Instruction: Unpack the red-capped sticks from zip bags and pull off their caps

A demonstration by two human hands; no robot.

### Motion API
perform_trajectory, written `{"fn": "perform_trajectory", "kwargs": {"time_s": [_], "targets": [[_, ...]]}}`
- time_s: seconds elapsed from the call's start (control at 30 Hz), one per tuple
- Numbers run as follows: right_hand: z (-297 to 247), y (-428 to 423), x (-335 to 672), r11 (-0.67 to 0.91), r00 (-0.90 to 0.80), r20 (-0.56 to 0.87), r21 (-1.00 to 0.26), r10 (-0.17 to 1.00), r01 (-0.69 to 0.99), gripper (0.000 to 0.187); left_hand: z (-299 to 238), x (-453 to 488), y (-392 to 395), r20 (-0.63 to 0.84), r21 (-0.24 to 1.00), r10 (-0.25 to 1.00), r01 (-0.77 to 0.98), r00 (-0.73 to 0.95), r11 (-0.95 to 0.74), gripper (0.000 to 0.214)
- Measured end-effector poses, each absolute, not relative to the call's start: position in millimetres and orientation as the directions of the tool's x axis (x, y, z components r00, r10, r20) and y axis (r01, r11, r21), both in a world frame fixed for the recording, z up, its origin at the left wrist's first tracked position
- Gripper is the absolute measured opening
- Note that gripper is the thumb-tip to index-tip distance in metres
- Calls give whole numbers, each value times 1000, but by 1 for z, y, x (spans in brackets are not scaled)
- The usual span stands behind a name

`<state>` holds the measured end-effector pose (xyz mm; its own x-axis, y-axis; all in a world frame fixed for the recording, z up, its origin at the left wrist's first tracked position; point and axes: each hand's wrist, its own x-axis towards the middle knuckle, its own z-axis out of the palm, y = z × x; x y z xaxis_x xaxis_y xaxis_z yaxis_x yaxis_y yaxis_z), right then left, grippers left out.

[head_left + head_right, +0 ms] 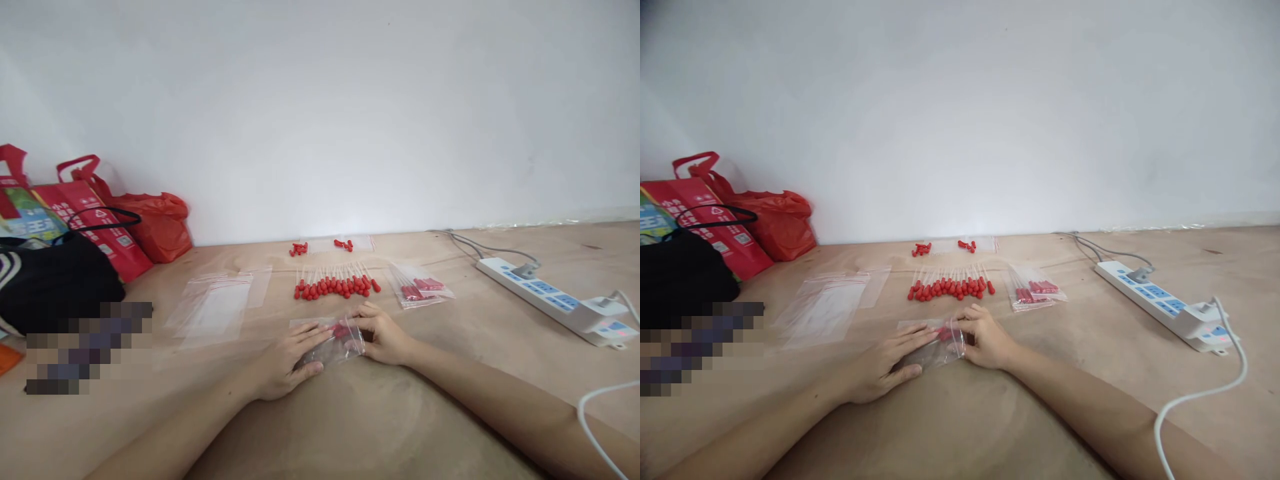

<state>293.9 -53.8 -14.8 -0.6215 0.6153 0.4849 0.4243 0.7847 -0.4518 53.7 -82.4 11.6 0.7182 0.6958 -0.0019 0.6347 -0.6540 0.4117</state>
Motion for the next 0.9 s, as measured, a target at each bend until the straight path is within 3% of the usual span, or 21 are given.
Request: {"fn": "perform_trajectory", "kwargs": {"time_s": [0.17,0.47,0.57,0.73,0.9], "targets": [[-16,-52,293,763,-645,412,-409,644,500,39,12,54,-83,-38,409,722,670,690,-619,46],[-9,-53,290,755,-663,370,-414,650,509,22,10,56,-84,-19,401,722,667,691,-628,46],[-5,-53,293,717,-661,325,-499,676,487,20,9,56,-83,-4,400,717,658,697,-638,46],[-6,-47,300,535,-657,200,-766,727,358,14,9,56,-84,24,389,714,651,700,-652,46],[2,-32,315,351,-655,104,-900,748,259,20,11,56,-85,-6,357,726,680,687,-640,47]]}}
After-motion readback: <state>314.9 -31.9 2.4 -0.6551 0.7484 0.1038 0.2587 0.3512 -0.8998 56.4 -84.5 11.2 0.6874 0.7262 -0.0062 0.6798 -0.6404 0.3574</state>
